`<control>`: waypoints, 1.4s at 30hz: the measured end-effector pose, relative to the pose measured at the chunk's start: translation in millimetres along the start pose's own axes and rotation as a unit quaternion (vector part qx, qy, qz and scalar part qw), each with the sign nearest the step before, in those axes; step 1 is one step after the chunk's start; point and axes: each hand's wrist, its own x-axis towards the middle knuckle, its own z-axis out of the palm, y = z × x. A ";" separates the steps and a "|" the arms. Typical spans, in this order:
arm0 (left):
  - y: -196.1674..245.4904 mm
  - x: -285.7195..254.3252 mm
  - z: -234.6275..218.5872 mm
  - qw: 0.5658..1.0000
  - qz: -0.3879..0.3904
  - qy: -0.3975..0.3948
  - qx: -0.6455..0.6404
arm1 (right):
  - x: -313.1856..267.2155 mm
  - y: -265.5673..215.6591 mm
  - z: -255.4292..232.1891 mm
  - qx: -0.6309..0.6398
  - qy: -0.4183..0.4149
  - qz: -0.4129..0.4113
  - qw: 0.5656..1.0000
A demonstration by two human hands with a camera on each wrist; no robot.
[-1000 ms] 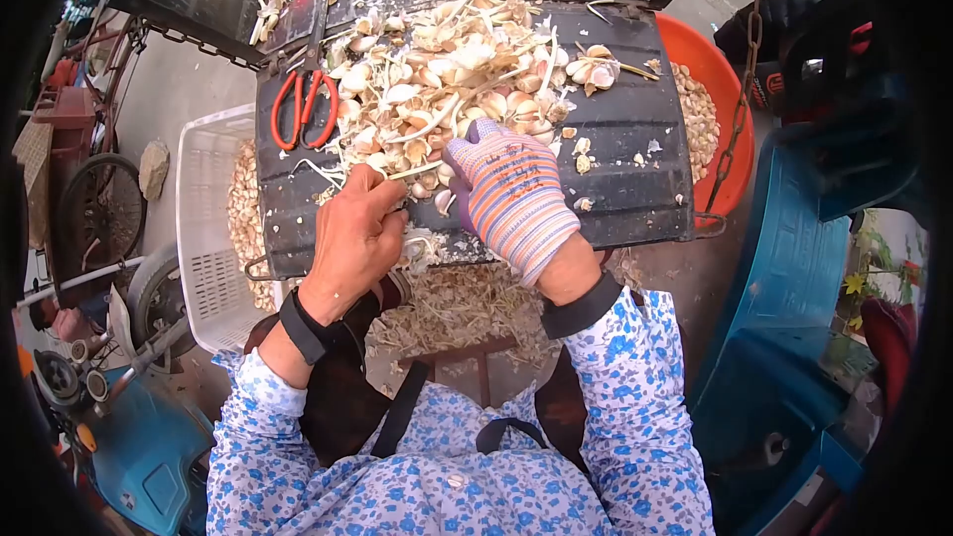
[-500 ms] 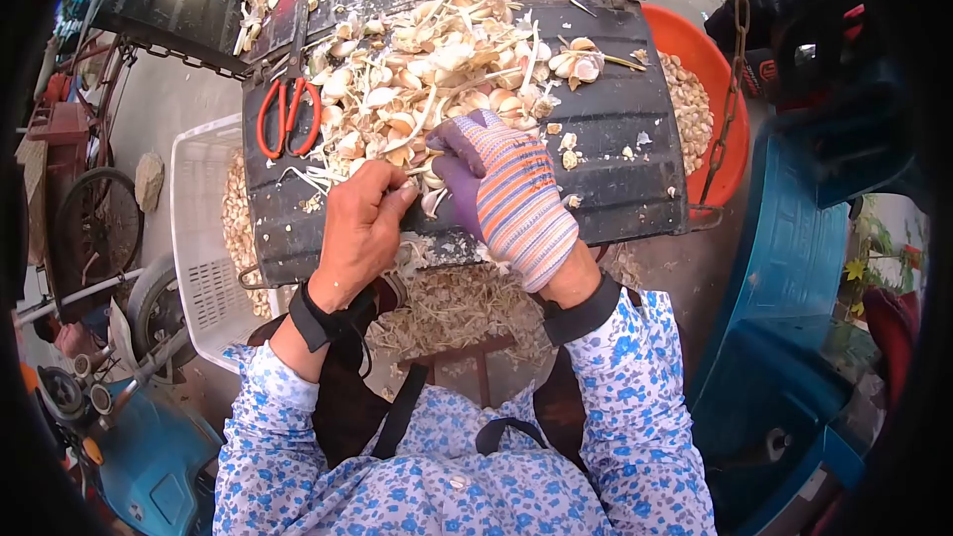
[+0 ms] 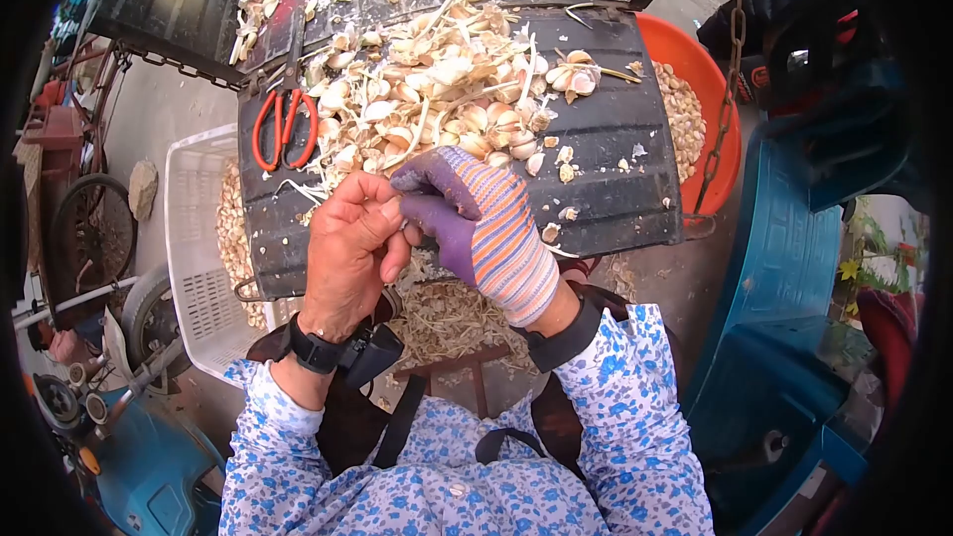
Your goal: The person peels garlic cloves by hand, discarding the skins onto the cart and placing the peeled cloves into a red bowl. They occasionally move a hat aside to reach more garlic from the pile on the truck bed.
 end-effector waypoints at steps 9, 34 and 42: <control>3.2 -1.0 -0.2 0.999 0.028 -0.022 -0.009 | 3.9 -8.8 11.4 0.233 0.098 0.204 0.946; 10.2 5.6 -22.4 0.980 0.013 0.105 0.171 | 4.8 18.5 -1.7 -0.452 -0.121 -0.141 0.872; -1.2 7.6 -5.3 0.987 0.017 0.010 0.157 | 13.2 17.5 -7.0 -0.222 0.043 -0.067 0.972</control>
